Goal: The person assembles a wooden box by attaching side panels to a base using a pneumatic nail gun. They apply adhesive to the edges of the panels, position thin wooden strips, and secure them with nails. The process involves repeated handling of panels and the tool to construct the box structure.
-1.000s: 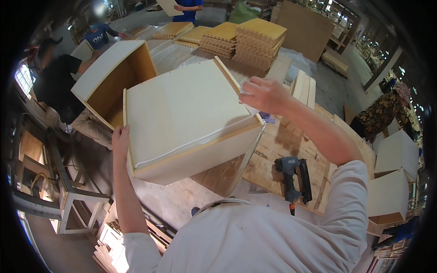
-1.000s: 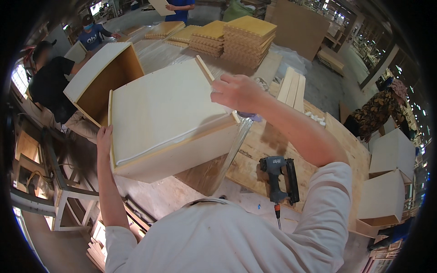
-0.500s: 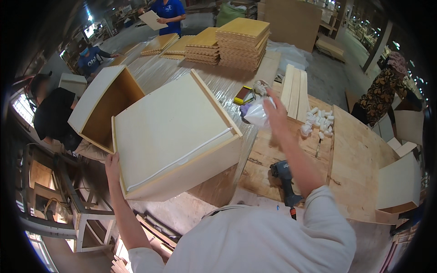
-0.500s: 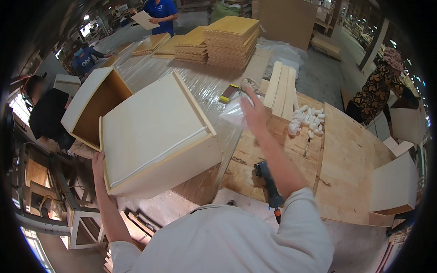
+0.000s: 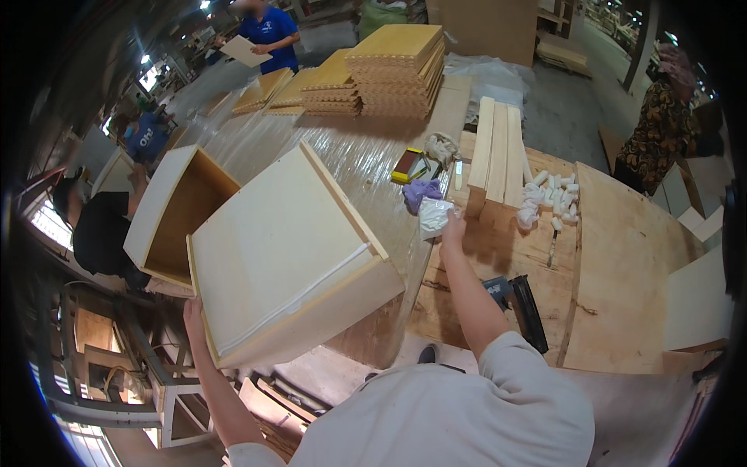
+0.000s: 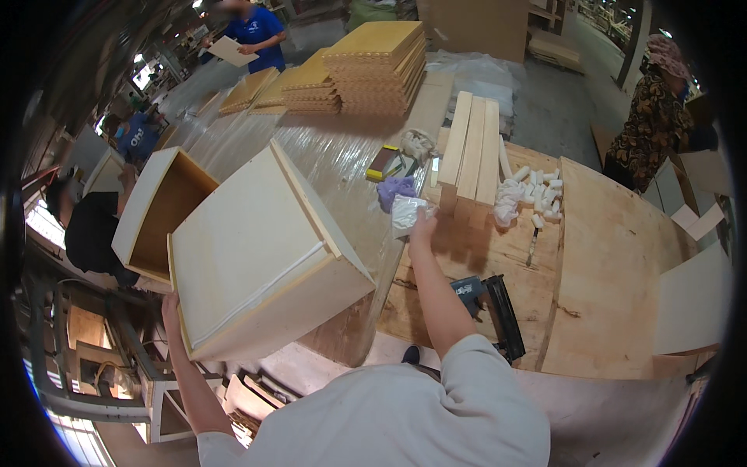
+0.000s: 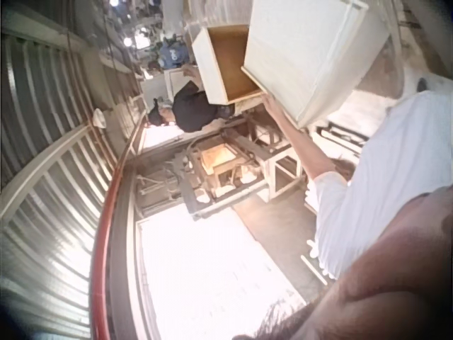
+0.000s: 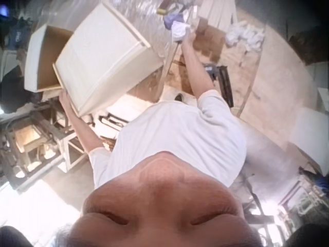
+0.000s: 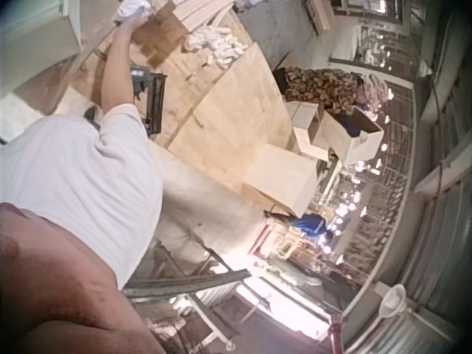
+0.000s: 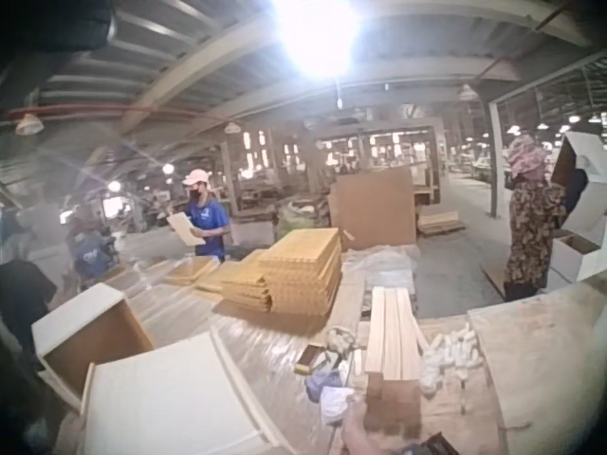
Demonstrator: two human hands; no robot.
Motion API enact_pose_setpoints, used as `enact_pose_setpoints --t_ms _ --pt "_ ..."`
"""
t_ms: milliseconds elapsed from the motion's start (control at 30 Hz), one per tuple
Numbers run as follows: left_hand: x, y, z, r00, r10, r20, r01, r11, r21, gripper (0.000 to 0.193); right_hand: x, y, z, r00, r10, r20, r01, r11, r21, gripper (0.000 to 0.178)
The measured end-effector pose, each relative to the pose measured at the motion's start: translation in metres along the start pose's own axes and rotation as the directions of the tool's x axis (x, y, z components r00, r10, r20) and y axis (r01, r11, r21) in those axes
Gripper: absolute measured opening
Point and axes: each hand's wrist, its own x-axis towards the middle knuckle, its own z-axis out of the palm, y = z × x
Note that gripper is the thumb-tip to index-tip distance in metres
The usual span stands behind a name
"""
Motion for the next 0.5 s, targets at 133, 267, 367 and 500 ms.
enact_pose_setpoints --t_ms 133,267,367,500 --pt "-0.003 -0.016 -0.012 0.997 -0.064 0.035 0.067 0.994 -0.089 0.024 -0.025 0.002 -0.025 0.936 -0.329 0.124 0.350 0.846 -0.402 0.041" --pt "-0.008 -0.027 -0.014 0.994 -0.103 0.036 0.107 0.982 -0.155 0.023 -0.042 -0.046 -0.056 0.923 -0.212 0.320 0.295 0.926 -0.236 0.032" --pt "-0.008 -0.022 -0.017 0.995 -0.087 0.042 0.091 0.990 -0.105 0.022 -0.017 -0.112 -0.073 0.728 -0.516 0.452 0.686 0.539 -0.488 0.031" --pt "-0.009 -0.004 0.001 0.996 -0.084 0.044 0.090 0.984 -0.151 0.024 0.027 -0.168 -0.051 0.509 -0.563 0.652 0.749 -0.085 -0.657 0.052"
